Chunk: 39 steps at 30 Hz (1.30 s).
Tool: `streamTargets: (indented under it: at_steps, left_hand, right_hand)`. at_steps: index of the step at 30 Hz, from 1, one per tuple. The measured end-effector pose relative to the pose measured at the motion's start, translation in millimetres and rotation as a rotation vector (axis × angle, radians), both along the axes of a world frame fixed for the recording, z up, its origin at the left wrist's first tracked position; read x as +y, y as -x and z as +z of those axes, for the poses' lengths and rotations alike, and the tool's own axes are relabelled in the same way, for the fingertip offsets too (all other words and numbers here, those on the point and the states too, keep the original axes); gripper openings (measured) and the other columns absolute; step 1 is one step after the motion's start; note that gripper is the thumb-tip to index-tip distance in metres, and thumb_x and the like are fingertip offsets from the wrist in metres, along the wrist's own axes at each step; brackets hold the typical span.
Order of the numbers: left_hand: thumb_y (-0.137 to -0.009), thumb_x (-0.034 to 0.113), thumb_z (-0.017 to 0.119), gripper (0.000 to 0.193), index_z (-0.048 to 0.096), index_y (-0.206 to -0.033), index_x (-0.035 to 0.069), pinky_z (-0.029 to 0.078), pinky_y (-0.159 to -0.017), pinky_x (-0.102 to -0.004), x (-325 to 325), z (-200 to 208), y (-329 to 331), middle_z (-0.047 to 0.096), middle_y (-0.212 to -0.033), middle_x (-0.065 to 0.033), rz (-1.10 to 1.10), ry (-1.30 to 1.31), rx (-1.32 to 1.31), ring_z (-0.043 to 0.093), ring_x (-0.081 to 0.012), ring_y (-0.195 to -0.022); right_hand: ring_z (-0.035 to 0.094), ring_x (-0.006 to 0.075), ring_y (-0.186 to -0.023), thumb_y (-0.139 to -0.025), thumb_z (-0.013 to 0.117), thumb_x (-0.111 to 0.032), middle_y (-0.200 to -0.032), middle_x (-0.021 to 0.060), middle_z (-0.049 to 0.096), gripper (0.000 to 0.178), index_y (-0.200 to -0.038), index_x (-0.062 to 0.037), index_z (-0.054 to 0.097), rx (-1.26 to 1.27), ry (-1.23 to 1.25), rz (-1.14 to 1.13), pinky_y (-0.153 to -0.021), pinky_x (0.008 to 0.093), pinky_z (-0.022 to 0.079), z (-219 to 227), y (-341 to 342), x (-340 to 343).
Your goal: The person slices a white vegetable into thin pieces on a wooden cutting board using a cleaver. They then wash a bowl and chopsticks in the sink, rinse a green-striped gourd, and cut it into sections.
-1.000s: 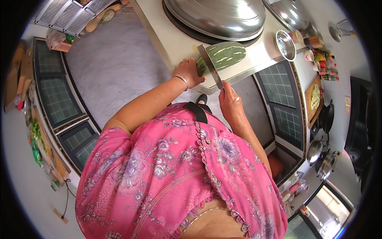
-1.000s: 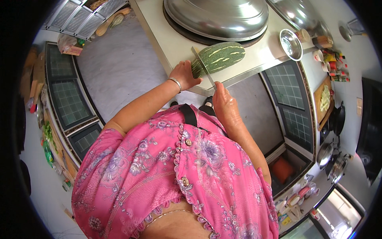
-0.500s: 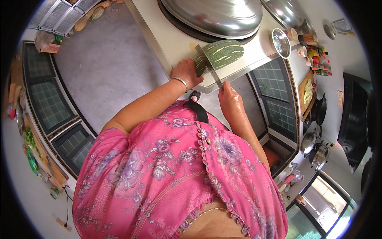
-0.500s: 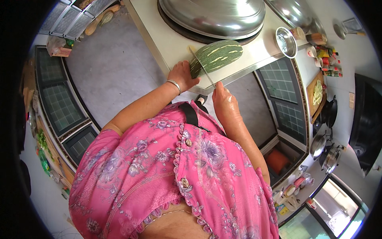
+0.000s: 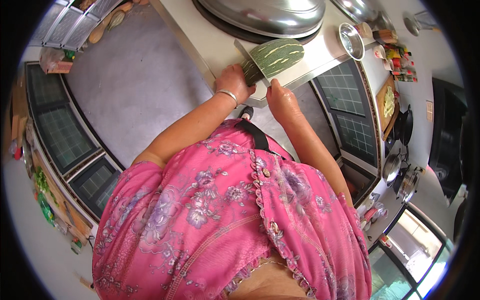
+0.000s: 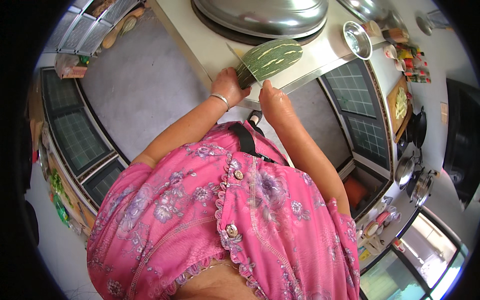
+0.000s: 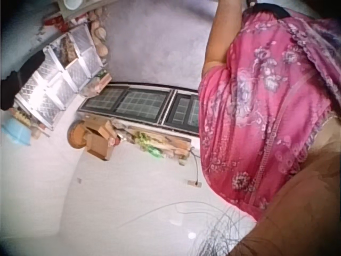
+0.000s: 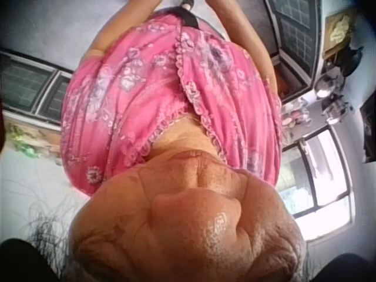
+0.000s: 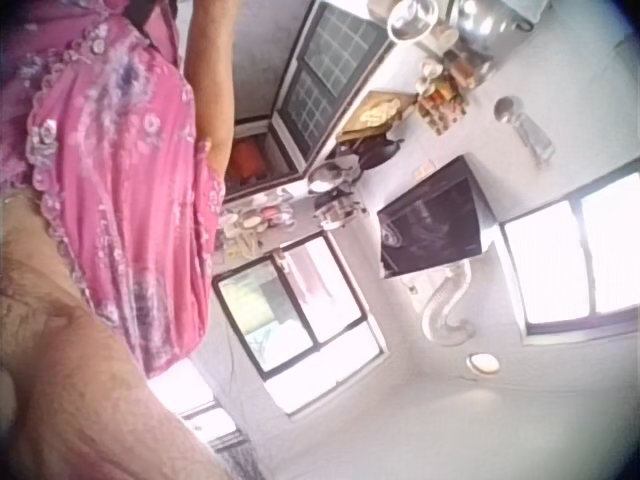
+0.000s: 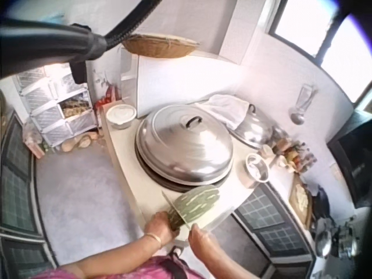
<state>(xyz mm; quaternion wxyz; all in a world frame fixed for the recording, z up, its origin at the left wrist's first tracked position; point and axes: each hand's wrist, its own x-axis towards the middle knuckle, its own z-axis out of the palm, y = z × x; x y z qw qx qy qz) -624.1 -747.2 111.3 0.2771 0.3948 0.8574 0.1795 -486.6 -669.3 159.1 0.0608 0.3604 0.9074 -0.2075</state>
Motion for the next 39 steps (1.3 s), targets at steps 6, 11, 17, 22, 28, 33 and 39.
streamTargets:
  at_steps: [6, 11, 17, 22, 28, 33, 39]
  left_hand:
    - [-0.068, 0.044, 0.074, 0.065, 0.05, -0.11, 0.0, 0.05, -0.085, -0.0435, -1, -6, 6, 0.056, -0.111, -0.0164, -0.018, 0.018, -0.012, 0.055, -0.031, -0.108]
    - [-0.066, 0.041, 0.076, 0.064, 0.051, -0.108, 0.0, 0.049, -0.086, -0.0423, -1, -5, -3, 0.057, -0.11, -0.0176, 0.011, -0.037, 0.075, 0.056, -0.0321, -0.106]
    - [-0.064, 0.039, 0.077, 0.062, 0.053, -0.105, -0.001, 0.049, -0.086, -0.0423, -3, -7, 1, 0.059, -0.107, -0.0191, -0.009, -0.044, 0.061, 0.057, -0.0333, -0.103]
    - [-0.064, 0.04, 0.076, 0.062, 0.053, -0.101, -0.003, 0.048, -0.086, -0.0432, -5, -12, 2, 0.06, -0.101, -0.023, 0.038, -0.108, 0.04, 0.058, -0.0375, -0.098]
    - [-0.064, 0.04, 0.076, 0.06, 0.054, -0.101, -0.003, 0.049, -0.086, -0.0422, 2, -18, 1, 0.06, -0.102, -0.0225, 0.004, -0.127, 0.089, 0.058, -0.0366, -0.098]
    - [-0.063, 0.042, 0.077, 0.064, 0.054, -0.104, -0.001, 0.049, -0.086, -0.0417, 4, -15, 5, 0.059, -0.106, -0.0201, 0.008, -0.046, 0.054, 0.057, -0.0339, -0.102]
    - [-0.064, 0.043, 0.076, 0.065, 0.053, -0.106, -0.002, 0.048, -0.087, -0.0416, 2, -18, -2, 0.059, -0.106, -0.02, 0.011, -0.05, 0.119, 0.057, -0.0341, -0.103]
  right_hand:
    - [0.061, 0.0465, -0.079, -0.088, 0.048, -0.014, -0.08, 0.0264, 0.063, 0.015, -0.089, 0.0005, 0.051, -0.059, -0.018, -0.033, -0.071, 0.0534, 0.049, 6, 5, -4]
    - [0.061, 0.046, -0.082, -0.086, 0.05, -0.012, -0.082, 0.0276, 0.063, 0.013, -0.088, 0.0009, 0.053, -0.013, 0.034, -0.051, -0.073, 0.0529, 0.049, -23, 21, 6]
    - [0.061, 0.0466, -0.084, -0.084, 0.049, -0.009, -0.085, 0.0295, 0.063, 0.012, -0.089, 0.0013, 0.054, -0.02, 0.05, -0.067, -0.075, 0.0528, 0.049, -28, 20, 1]
    - [0.061, 0.0473, -0.082, -0.087, 0.045, -0.012, -0.083, 0.0298, 0.062, 0.016, -0.087, 0.0027, 0.052, -0.074, 0.042, -0.05, -0.073, 0.0535, 0.048, -23, -1, 0]
    - [0.061, 0.0469, -0.081, -0.087, 0.047, -0.011, -0.081, 0.0296, 0.062, 0.015, -0.087, 0.0034, 0.052, 0.003, 0.033, -0.087, -0.071, 0.0539, 0.048, -36, 6, 5]
    - [0.062, 0.0455, -0.083, -0.085, 0.045, -0.006, -0.085, 0.0287, 0.063, 0.013, -0.089, 0.003, 0.054, -0.067, 0.042, -0.043, -0.073, 0.0526, 0.05, -10, 7, 0]
    - [0.062, 0.0456, -0.083, -0.085, 0.046, -0.007, -0.084, 0.0284, 0.063, 0.014, -0.089, 0.0031, 0.054, -0.037, 0.035, -0.048, -0.074, 0.0521, 0.05, -28, 0, 4]
